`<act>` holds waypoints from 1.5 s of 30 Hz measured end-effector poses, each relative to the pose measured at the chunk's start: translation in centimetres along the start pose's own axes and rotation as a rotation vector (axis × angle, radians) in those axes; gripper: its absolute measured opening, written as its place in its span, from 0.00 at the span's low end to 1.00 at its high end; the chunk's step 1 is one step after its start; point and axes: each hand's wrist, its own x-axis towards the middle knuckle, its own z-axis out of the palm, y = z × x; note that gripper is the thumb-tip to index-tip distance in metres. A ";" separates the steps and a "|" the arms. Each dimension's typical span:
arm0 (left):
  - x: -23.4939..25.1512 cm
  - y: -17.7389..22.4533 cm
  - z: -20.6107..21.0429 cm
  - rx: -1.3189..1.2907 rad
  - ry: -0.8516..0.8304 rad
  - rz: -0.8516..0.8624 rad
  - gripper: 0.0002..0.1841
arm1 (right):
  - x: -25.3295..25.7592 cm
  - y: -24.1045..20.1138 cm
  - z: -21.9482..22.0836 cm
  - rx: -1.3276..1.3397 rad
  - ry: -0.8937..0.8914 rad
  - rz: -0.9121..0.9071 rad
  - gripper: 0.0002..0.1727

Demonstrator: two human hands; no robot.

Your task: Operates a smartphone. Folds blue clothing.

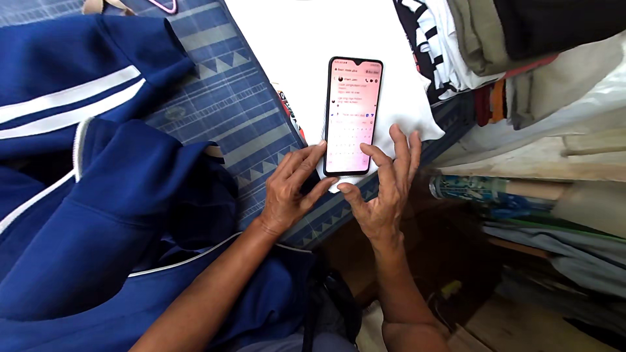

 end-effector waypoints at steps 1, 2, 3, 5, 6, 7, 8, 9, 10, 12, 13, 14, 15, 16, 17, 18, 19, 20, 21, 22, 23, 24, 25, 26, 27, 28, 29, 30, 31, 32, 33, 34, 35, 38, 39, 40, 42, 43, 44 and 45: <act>0.0 0.0 0.0 -0.002 -0.001 -0.002 0.27 | 0.0 0.0 0.0 0.002 -0.001 0.000 0.41; 0.0 0.0 0.0 -0.002 -0.002 -0.003 0.27 | 0.1 -0.1 0.1 0.008 -0.005 -0.002 0.41; 0.0 0.0 0.0 -0.002 -0.002 -0.005 0.27 | 0.1 -0.1 0.1 0.009 -0.009 -0.005 0.41; 0.0 0.0 0.0 -0.002 -0.005 -0.005 0.27 | 0.1 -0.1 0.3 0.005 -0.014 -0.011 0.41; 0.0 0.0 0.0 -0.001 -0.006 -0.004 0.27 | 0.2 -0.1 0.4 0.003 -0.017 -0.011 0.41; 0.0 0.0 -0.1 -0.002 -0.008 -0.002 0.27 | 0.2 -0.1 0.4 0.002 -0.021 -0.011 0.40; -0.1 -0.1 -0.1 -0.005 -0.009 0.000 0.27 | 0.2 -0.1 0.4 0.000 -0.020 -0.011 0.40; 0.0 -0.1 -0.1 -0.007 -0.011 0.000 0.27 | 0.3 -0.1 0.3 -0.001 -0.014 -0.012 0.40; 0.0 -0.1 0.0 -0.009 -0.010 -0.001 0.26 | 0.3 -0.2 0.2 0.002 -0.005 -0.012 0.41; 0.0 -0.1 0.0 -0.010 -0.002 -0.001 0.27 | 0.3 -0.3 0.0 0.010 0.017 -0.018 0.41; 0.0 -0.1 0.0 -0.012 0.003 0.001 0.26 | 0.2 -0.2 0.0 0.016 0.027 -0.018 0.40; 0.0 -0.1 0.0 -0.013 0.005 0.001 0.26 | 0.1 -0.2 0.0 0.021 0.029 -0.015 0.40; 0.0 -0.1 0.0 -0.013 0.003 0.001 0.26 | 0.0 -0.1 0.1 0.025 0.025 -0.007 0.40; 0.0 -0.1 0.1 -0.012 0.003 0.003 0.26 | -0.2 0.0 0.2 0.030 0.015 0.001 0.40; 0.0 -0.2 0.1 -0.013 0.004 0.006 0.26 | -0.4 0.1 0.2 0.033 0.006 0.011 0.40; 0.0 -0.2 0.1 -0.013 0.004 0.006 0.27 | -0.6 0.2 0.4 0.037 0.006 0.017 0.39; 0.0 -0.2 0.1 -0.012 0.002 0.004 0.27 | -0.8 0.2 0.5 0.042 0.012 0.020 0.39; -0.1 -0.2 0.0 -0.010 0.000 0.001 0.27 | -1.0 0.2 0.5 0.047 0.023 0.022 0.38; -0.1 -0.2 0.1 -0.010 -0.001 0.000 0.27 | -1.2 0.2 0.6 0.048 0.034 0.024 0.39; -0.1 -0.2 0.1 -0.012 -0.002 0.000 0.27 | -1.4 0.2 0.6 0.051 0.045 0.027 0.39; -0.1 -0.2 0.1 -0.014 -0.003 -0.001 0.27 | -1.5 0.2 0.5 0.055 0.054 0.031 0.39; -0.1 -0.2 0.1 -0.016 -0.002 -0.003 0.27 | -1.6 0.1 0.4 0.058 0.062 0.033 0.39; -0.1 -0.2 0.1 -0.017 -0.002 -0.005 0.27 | -1.7 0.1 0.4 0.062 0.067 0.032 0.39; -0.1 -0.2 0.1 -0.020 -0.002 -0.007 0.27 | -1.8 0.1 0.3 0.069 0.072 0.029 0.39; -0.1 -0.2 0.1 -0.022 -0.003 -0.009 0.27 | -1.9 0.1 0.2 0.074 0.073 0.027 0.39; -0.1 -0.2 0.1 -0.021 -0.002 -0.009 0.27 | -1.9 0.1 0.2 0.080 0.073 0.026 0.38; -0.1 -0.2 0.1 -0.017 -0.001 -0.008 0.27 | -2.0 0.1 0.3 0.084 0.074 0.025 0.38; -0.2 -0.2 0.1 -0.016 -0.001 -0.007 0.27 | -2.0 0.1 0.3 0.087 0.074 0.025 0.38; -0.2 -0.2 0.1 -0.015 -0.002 -0.007 0.27 | -2.1 0.1 0.4 0.089 0.072 0.027 0.38; -0.2 -0.2 0.1 -0.015 -0.003 -0.005 0.27 | -2.2 0.1 0.6 0.091 0.071 0.027 0.38; -0.2 -0.2 0.1 -0.016 -0.003 -0.004 0.27 | -2.2 0.1 0.6 0.092 0.067 0.028 0.38; -0.1 -0.2 0.1 -0.016 -0.002 -0.004 0.27 | -2.2 0.1 0.7 0.093 0.066 0.026 0.38; -0.1 -0.2 0.1 -0.015 -0.001 -0.003 0.26 | -2.2 0.1 0.7 0.096 0.066 0.023 0.38; -0.1 -0.1 0.1 -0.013 -0.001 -0.009 0.26 | -2.2 0.0 0.8 0.097 0.074 0.011 0.38; -0.1 -0.2 0.1 -0.015 -0.002 -0.009 0.27 | -2.2 0.0 0.7 0.094 0.074 0.008 0.37; -0.1 -0.2 0.1 -0.016 -0.003 -0.007 0.27 | -2.2 0.0 0.7 0.088 0.071 0.007 0.37; -0.1 -0.2 0.1 -0.017 -0.004 -0.003 0.27 | -2.3 0.0 0.7 0.084 0.065 0.008 0.37; -0.1 -0.2 0.1 -0.019 -0.004 -0.001 0.26 | -2.3 -0.1 0.7 0.084 0.062 0.009 0.37; -0.1 -0.2 0.0 -0.022 -0.004 -0.001 0.26 | -2.3 -0.1 0.7 0.083 0.059 0.009 0.36; -0.1 -0.2 0.0 -0.025 -0.005 -0.001 0.26 | -2.4 -0.2 0.6 0.086 0.053 0.010 0.36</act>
